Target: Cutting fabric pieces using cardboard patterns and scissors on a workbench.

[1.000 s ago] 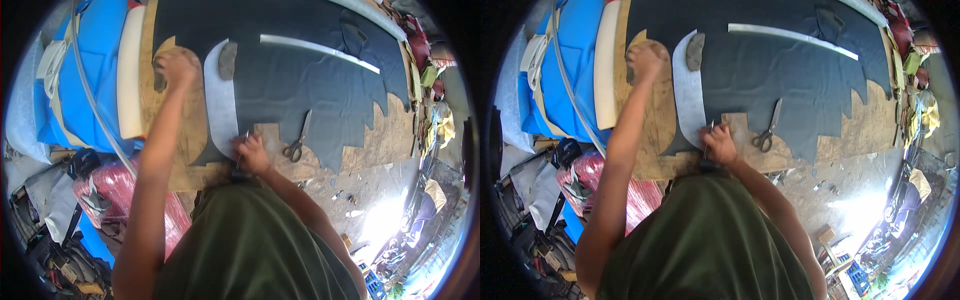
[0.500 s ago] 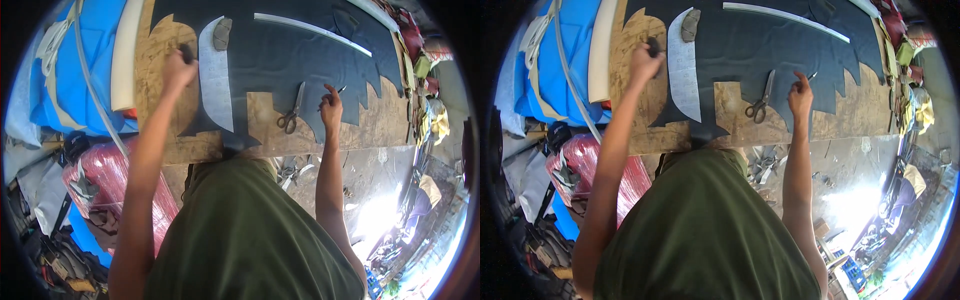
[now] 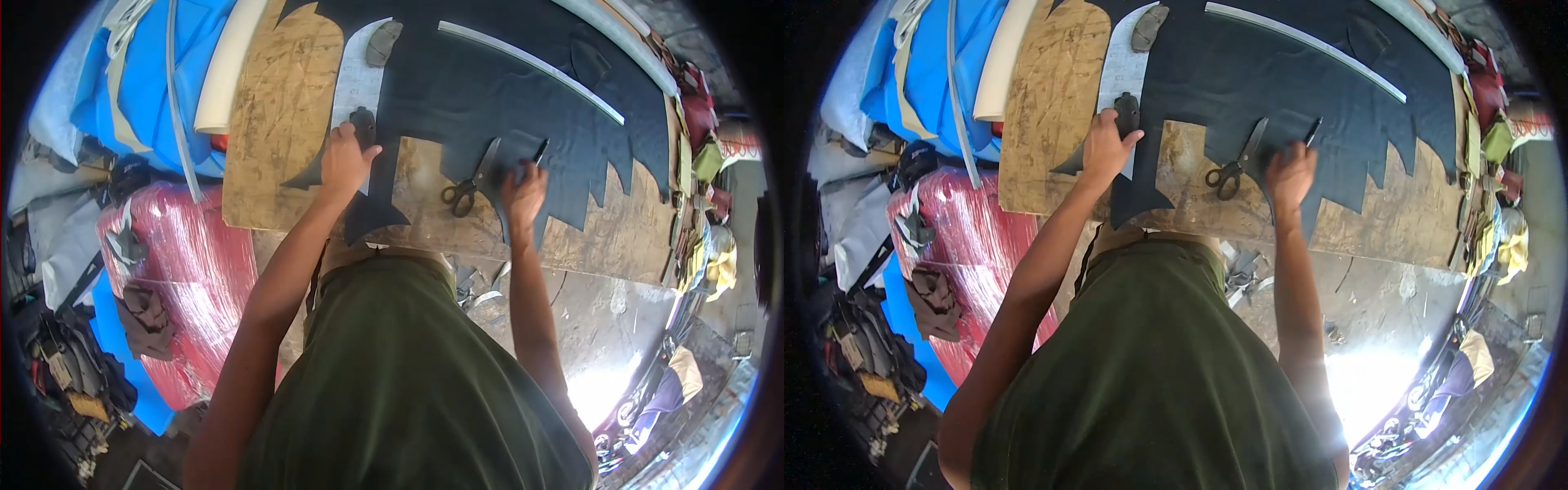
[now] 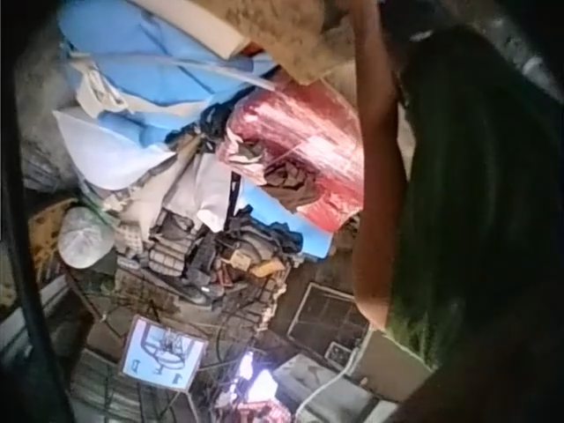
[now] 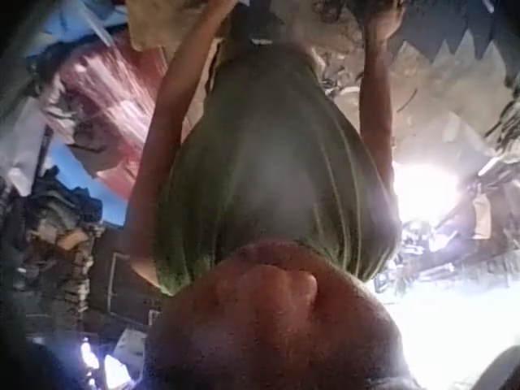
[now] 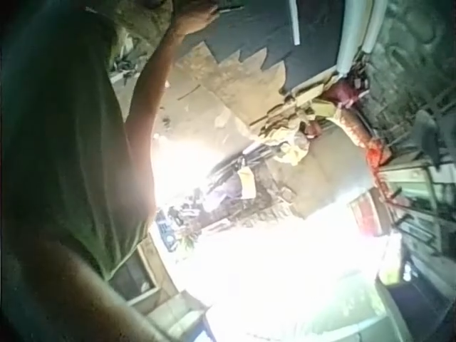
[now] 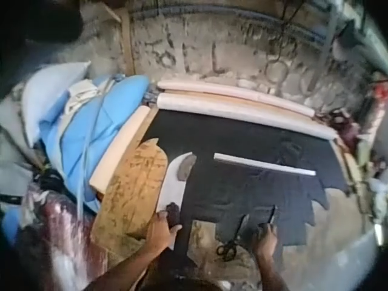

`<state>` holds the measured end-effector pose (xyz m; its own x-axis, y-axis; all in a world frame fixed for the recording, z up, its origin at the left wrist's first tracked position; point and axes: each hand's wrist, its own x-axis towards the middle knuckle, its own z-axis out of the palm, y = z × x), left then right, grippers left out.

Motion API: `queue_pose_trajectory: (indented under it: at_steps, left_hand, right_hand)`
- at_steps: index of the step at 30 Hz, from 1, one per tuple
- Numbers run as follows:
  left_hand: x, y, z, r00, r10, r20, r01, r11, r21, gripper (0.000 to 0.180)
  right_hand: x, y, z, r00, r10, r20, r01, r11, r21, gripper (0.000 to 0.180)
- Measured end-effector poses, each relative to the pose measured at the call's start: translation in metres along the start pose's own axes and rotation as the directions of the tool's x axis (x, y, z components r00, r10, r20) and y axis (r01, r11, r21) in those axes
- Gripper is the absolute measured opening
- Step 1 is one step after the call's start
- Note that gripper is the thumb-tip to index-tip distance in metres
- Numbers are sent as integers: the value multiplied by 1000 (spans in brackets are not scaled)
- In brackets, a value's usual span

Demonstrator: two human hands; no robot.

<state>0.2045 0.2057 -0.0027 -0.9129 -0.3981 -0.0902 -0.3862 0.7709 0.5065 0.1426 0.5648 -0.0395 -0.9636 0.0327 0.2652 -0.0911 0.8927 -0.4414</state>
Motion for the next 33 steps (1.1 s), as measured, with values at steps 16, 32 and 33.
queue_pose_trajectory:
  at_steps: [16, 32, 33]
  left_hand:
    - [-172, -31, 52, 919, 240, -314, -282, 955, -96, 26]
    - [-178, -37, 58, 938, 65, -341, -161, 952, -260, 17]
    - [-176, -37, 58, 937, 60, -343, -162, 948, -275, 17]
  right_hand:
    - [-51, -86, -5, 910, 149, 388, -145, 989, -40, 37]
    - [-92, 8, -84, -82, -274, 958, -885, 463, 57, 51]
    - [-93, 5, -76, -59, -291, 955, -882, 462, 87, 53]
